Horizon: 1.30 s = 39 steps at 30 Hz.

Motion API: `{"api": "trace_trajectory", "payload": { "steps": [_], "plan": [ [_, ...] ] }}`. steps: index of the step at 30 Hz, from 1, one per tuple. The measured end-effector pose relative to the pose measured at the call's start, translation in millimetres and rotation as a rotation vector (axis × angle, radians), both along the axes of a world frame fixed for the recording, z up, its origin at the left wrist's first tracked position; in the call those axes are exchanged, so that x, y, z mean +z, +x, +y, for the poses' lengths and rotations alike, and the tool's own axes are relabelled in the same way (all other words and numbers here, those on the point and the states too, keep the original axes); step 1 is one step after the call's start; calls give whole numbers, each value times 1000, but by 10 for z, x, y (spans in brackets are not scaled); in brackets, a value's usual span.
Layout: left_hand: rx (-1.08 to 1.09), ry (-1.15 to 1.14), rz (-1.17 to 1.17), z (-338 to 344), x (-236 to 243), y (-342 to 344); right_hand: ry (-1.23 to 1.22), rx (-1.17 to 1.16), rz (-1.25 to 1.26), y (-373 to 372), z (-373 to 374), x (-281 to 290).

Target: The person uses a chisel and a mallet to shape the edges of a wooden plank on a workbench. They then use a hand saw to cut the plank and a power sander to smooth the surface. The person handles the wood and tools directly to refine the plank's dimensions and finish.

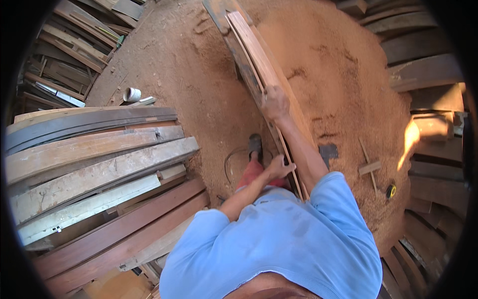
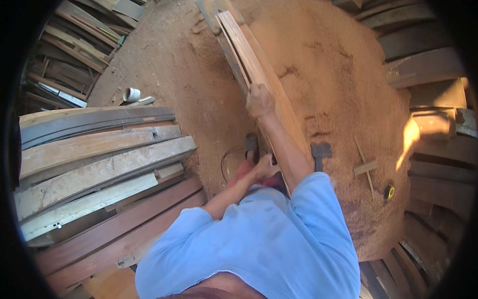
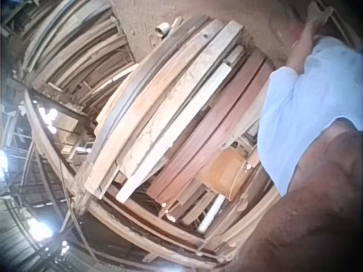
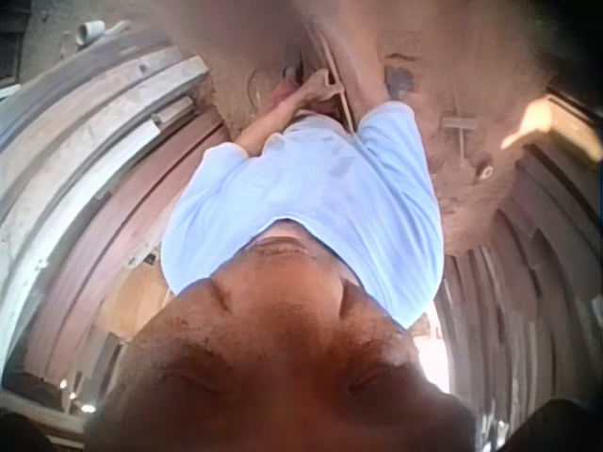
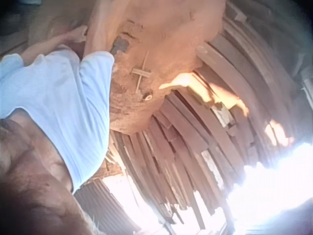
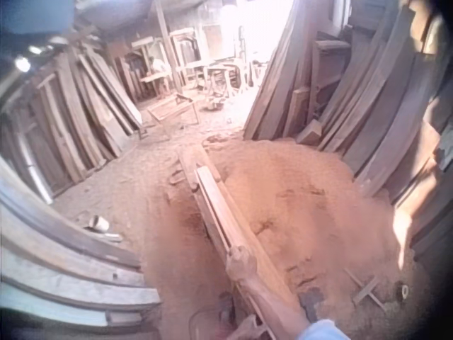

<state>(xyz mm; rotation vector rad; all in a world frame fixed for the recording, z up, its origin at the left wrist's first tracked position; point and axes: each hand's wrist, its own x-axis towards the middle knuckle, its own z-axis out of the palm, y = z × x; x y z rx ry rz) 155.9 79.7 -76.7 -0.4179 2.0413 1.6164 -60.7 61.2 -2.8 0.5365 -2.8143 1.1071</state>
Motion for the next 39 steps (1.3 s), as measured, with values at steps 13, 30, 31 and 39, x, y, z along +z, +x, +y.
{"api": "trace_trajectory", "payload": {
  "steps": [13, 30, 31, 39],
  "plan": [
    [-9, 226, 322, 59, -162, -48, -303, 166, -73, 966, 864, 730],
    [-129, 141, 19, -36, -319, -73, 101, 99, -296, 1559, 1405, 1225],
    [-129, 179, 79, -36, -220, -85, 80, 128, -277, 1557, 1394, 1222],
    [43, 289, 126, 107, 387, -136, -15, -32, -320, 1625, 1558, 1145]
  ]
}}
